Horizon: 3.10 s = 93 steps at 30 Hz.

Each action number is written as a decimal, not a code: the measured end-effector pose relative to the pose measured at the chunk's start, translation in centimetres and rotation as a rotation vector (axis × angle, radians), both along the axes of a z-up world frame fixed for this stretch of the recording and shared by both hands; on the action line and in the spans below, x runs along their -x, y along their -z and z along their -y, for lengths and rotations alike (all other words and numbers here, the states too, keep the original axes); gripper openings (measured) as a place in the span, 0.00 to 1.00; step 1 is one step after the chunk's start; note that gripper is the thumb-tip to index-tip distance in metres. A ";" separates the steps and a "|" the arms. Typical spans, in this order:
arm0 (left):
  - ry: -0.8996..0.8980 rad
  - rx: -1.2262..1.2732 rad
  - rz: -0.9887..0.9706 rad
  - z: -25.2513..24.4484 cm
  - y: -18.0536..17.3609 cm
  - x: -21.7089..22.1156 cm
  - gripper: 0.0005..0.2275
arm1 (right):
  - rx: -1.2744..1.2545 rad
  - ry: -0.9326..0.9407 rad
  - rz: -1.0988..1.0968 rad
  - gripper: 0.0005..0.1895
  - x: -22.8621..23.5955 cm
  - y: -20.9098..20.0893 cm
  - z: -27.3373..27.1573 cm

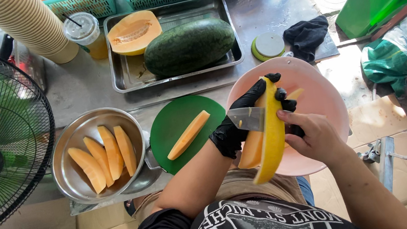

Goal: The person peels and slices cantaloupe using a knife, placing the slices into a metal bowl and the rinds into a separate pink bowl.

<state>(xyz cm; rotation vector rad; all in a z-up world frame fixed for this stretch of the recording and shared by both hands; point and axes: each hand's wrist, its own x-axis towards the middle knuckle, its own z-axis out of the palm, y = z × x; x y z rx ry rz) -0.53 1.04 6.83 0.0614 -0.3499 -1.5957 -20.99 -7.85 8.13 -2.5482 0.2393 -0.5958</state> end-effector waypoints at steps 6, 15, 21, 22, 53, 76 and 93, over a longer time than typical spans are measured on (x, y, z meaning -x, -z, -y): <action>-0.011 -0.101 0.287 0.2 0.7 -0.6 0.23 | 0.077 0.026 0.069 0.33 0.3 -0.2 0.2; -0.391 -0.115 0.955 0.1 5.0 0.7 0.22 | 0.056 0.067 -0.071 0.42 0.5 0.0 1.7; -0.344 -0.127 0.975 1.8 6.8 0.4 0.21 | -0.046 0.057 -0.082 0.43 0.4 -0.1 2.6; -0.330 -0.043 0.964 2.0 7.7 0.4 0.21 | -0.088 0.068 -0.125 0.48 0.5 0.0 2.6; -0.138 -0.357 0.120 2.2 8.5 -6.9 0.25 | 0.012 0.620 -0.140 0.33 0.1 0.8 6.3; -0.093 -0.306 -0.066 3.6 8.9 -4.4 0.17 | 0.071 0.079 -0.338 0.42 -1.4 0.3 -5.1; -0.217 -0.376 0.161 3.4 7.2 -2.3 0.22 | 0.017 0.154 -0.299 0.44 -2.8 -0.2 -3.4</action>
